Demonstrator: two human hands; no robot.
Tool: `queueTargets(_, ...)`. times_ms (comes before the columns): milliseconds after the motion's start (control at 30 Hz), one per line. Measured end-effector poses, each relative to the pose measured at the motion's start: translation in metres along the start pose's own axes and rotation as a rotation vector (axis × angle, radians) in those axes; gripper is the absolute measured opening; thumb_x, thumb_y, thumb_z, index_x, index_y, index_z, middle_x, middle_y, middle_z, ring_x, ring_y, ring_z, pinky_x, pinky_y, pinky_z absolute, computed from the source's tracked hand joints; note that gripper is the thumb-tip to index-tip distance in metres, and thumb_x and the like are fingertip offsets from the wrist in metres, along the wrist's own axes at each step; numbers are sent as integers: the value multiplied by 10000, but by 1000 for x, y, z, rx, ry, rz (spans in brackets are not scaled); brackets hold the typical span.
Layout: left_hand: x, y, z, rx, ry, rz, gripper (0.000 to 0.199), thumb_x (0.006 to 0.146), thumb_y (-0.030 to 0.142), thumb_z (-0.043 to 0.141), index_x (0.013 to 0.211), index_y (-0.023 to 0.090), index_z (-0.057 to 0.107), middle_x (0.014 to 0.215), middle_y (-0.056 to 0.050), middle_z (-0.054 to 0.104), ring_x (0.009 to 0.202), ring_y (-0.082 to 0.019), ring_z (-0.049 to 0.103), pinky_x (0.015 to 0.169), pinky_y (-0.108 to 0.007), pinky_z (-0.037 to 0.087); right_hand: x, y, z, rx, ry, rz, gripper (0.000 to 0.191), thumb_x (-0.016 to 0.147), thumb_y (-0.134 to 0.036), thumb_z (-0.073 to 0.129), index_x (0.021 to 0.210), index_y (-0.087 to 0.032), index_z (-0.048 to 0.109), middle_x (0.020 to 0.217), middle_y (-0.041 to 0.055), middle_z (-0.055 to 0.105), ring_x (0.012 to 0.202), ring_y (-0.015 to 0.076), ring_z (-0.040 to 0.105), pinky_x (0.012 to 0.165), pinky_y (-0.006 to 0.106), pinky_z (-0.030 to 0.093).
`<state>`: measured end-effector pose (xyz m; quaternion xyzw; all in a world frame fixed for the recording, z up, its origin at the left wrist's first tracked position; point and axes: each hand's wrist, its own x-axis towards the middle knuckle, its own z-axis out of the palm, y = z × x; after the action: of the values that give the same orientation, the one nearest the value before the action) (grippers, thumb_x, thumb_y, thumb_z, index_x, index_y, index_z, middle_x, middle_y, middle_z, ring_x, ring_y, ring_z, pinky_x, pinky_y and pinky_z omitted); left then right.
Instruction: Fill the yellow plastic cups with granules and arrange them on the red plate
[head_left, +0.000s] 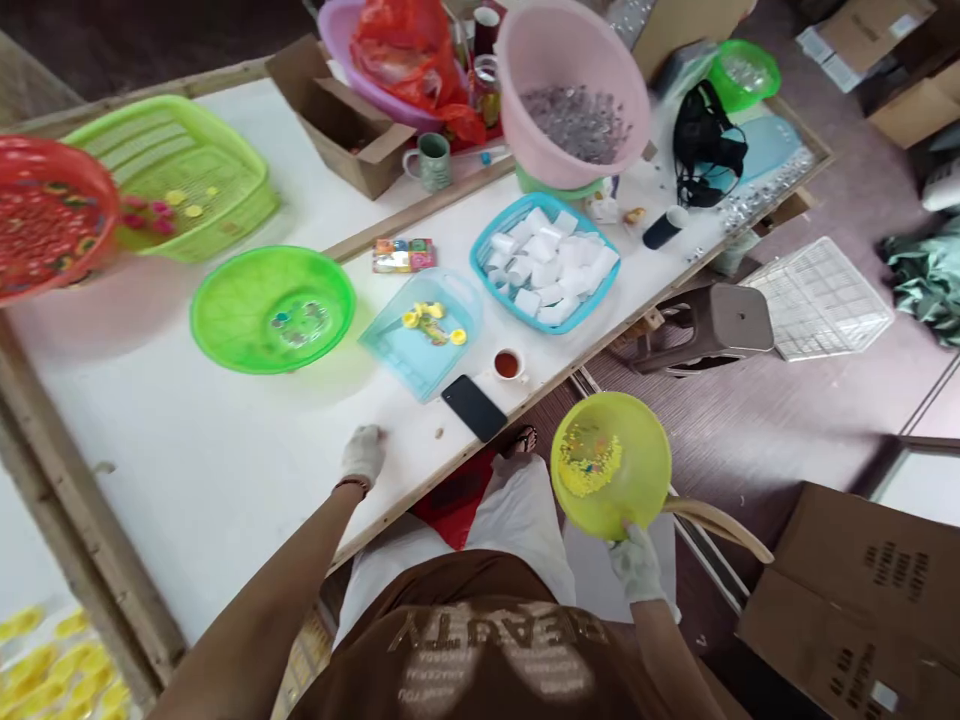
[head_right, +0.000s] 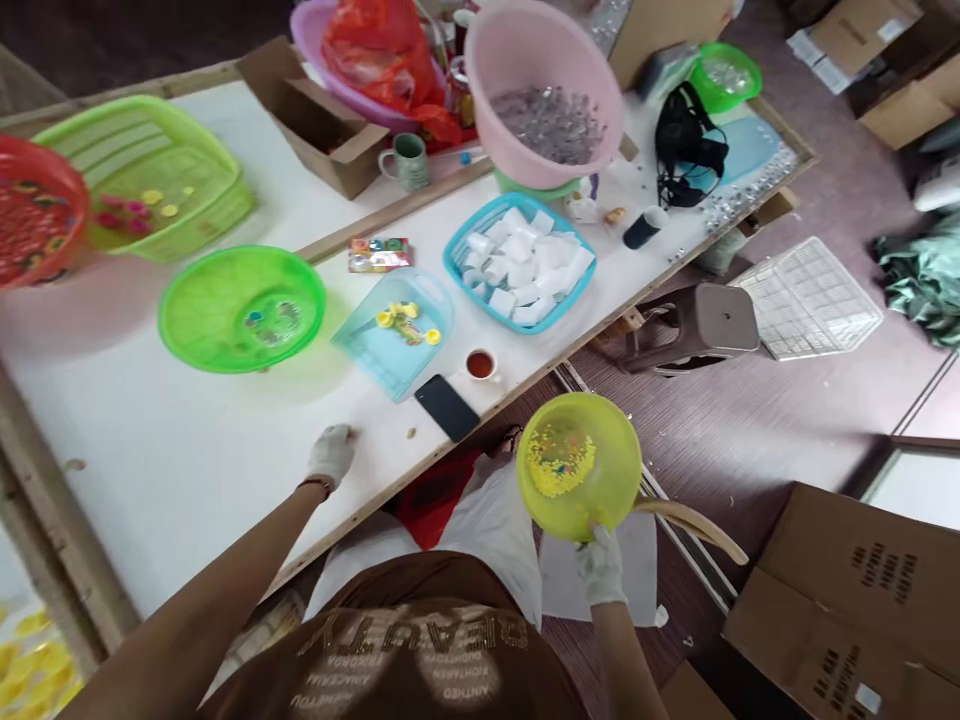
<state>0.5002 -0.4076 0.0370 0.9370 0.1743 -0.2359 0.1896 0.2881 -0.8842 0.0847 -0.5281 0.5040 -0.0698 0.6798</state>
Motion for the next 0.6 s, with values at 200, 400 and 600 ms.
queueTargets(200,-42,103,-26,73,24,-54,201,817,153,477,866,113,668,804,-160,694,792,-282,655,706,-344,491,91,-62,-23,21,-61,87,485,612,-344,776,1060,-198,665,741,-11,665,537,117,532,468,228,424)
queueTargets(400,-84,313,19,-4,-178,507,235,897,298,476,956,172,664,930,-91,725,884,-220,673,834,-312,521,110,-93,-37,57,19,47,369,611,-377,738,898,-170,634,653,-31,591,504,88,439,445,208,373)
queueTargets(600,-132,466,81,-57,-484,1069,269,894,355,529,1030,195,697,1093,-103,710,1038,-243,663,960,-357,523,91,-112,-39,201,226,54,272,603,-358,674,787,-162,638,581,-28,558,467,88,409,416,203,335)
